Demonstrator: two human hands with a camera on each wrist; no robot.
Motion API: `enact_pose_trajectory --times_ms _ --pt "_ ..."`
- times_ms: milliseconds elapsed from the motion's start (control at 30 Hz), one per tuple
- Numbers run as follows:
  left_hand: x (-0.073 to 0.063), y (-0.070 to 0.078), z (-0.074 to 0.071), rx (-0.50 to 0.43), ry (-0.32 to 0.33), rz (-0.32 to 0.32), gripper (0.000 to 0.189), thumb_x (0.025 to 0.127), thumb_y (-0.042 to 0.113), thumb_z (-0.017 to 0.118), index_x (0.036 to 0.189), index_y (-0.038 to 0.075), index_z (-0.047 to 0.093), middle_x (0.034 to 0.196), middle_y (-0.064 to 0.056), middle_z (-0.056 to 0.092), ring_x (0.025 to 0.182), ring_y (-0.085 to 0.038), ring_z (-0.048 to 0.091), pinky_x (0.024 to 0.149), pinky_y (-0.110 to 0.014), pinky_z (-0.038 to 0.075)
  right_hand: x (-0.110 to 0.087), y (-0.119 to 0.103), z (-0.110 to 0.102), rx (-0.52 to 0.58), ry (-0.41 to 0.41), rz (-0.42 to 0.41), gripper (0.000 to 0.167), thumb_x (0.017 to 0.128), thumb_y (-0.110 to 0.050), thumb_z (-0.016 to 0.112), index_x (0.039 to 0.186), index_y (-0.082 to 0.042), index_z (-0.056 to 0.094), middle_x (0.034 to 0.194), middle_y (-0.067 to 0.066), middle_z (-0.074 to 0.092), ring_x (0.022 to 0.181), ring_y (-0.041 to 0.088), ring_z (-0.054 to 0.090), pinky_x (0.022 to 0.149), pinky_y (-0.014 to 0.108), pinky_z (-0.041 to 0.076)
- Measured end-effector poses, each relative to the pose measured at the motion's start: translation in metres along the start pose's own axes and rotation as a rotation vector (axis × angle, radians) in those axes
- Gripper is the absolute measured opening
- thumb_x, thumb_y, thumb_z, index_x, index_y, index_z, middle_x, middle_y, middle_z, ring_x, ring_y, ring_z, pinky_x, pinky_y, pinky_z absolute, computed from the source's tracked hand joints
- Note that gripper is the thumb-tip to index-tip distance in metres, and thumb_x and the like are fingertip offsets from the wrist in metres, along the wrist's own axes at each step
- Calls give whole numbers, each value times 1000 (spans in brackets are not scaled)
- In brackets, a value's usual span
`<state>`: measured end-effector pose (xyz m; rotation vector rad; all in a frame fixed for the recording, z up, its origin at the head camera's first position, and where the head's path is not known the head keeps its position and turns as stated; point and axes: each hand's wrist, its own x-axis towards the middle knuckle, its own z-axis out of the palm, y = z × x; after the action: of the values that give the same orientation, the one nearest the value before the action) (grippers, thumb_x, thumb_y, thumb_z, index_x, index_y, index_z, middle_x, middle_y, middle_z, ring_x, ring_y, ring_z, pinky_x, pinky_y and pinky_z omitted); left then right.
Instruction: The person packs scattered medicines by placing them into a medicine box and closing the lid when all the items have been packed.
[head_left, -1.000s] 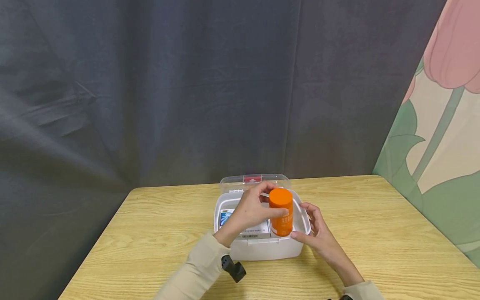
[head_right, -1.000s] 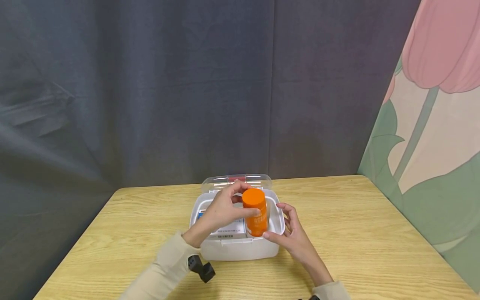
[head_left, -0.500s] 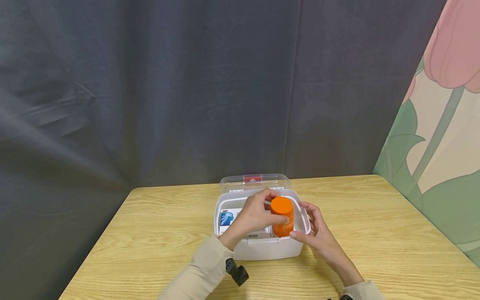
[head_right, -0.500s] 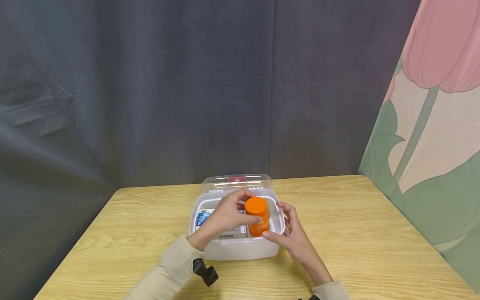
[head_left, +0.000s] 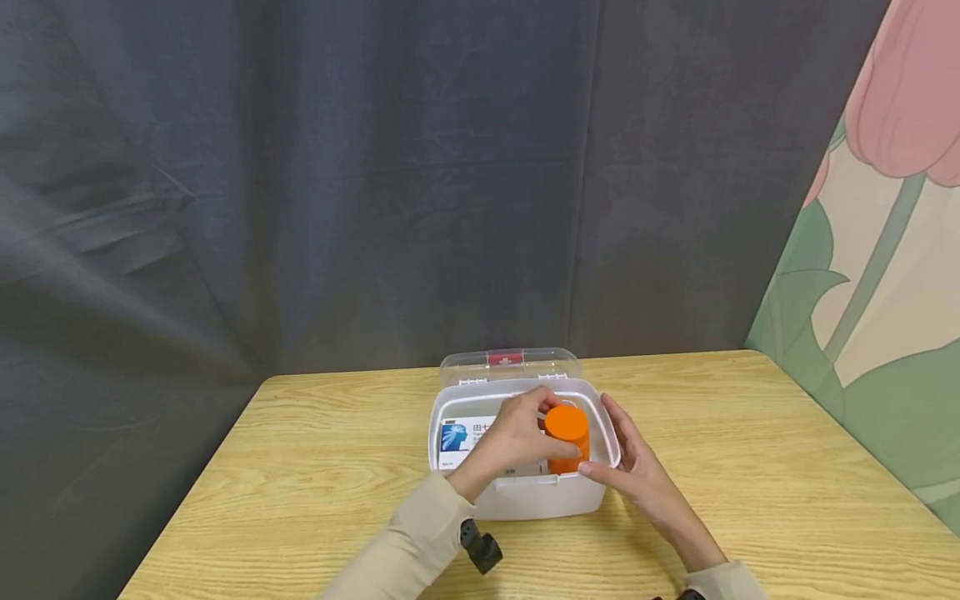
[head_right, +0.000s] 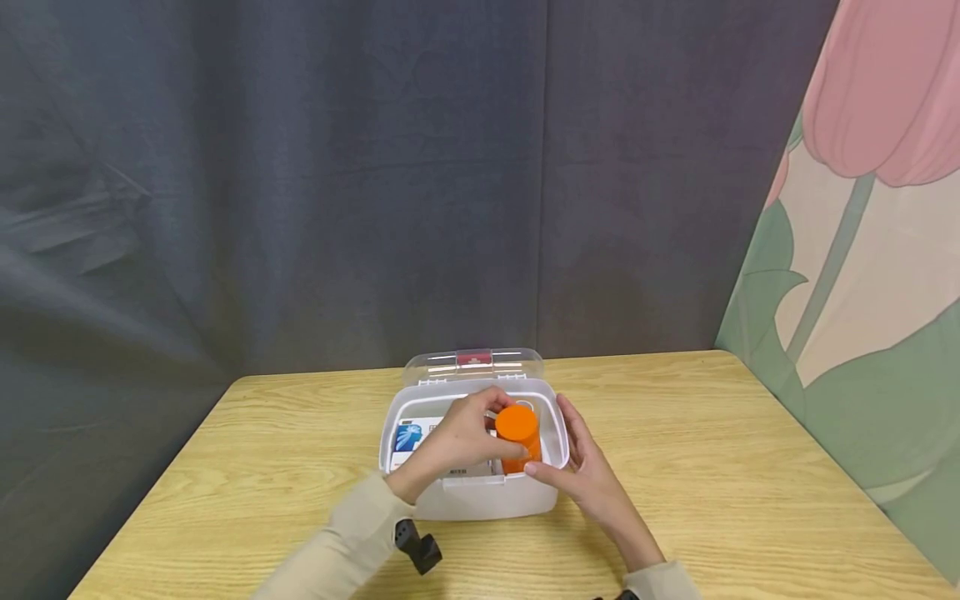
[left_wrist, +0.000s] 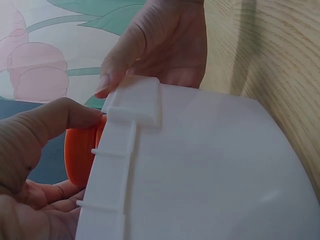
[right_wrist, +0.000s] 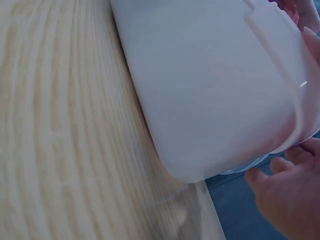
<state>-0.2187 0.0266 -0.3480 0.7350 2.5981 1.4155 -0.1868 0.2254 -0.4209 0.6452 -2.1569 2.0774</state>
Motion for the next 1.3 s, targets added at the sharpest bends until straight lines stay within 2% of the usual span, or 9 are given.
enact_pose_trajectory --times_ms 267,467,600,767,1000,1167,1300 --pt "0 2 4 72 -13 40 42 73 15 83 111 9 65 91 7 62 79 -10 54 72 -20 49 0 -2 1 1 0 5 90 87 2 68 154 -2 9 159 19 6 140 41 10 101 15 31" --pt "1 1 7 120 9 20 42 72 16 83 110 9 67 88 9 60 79 -9 51 71 -20 47 -1 -1 0 8 -8 0 90 87 2 68 155 -4 9 159 20 6 140 41 11 101 13 31" --pt "1 1 8 129 3 29 44 70 16 84 111 7 67 90 7 61 79 -10 51 71 -20 47 -1 1 0 18 -14 -3 90 87 3 67 155 -4 9 159 21 7 139 41 12 101 14 31" --pt "3 2 10 199 -27 48 48 69 20 86 111 8 67 96 7 62 84 -10 49 72 -20 45 -1 2 -2 14 -12 -4 90 87 3 67 155 -5 9 158 21 9 138 40 16 101 15 33" --pt "6 1 11 276 -61 94 40 68 18 88 103 10 69 88 9 61 79 -8 48 68 -19 42 -1 3 -2 17 -15 -6 90 87 3 67 155 -5 9 158 22 10 138 35 20 101 16 33" --pt "9 1 11 297 -76 103 41 68 16 88 104 10 70 87 9 61 77 -8 48 67 -19 41 -1 3 -3 28 -18 -8 90 87 4 67 155 -4 9 158 22 9 138 29 22 101 17 34" --pt "8 2 11 266 -78 82 42 68 13 87 106 10 69 89 8 62 77 -8 49 68 -19 43 -1 2 -3 25 -20 -3 90 87 3 67 155 -4 8 158 22 9 138 29 23 101 17 34"
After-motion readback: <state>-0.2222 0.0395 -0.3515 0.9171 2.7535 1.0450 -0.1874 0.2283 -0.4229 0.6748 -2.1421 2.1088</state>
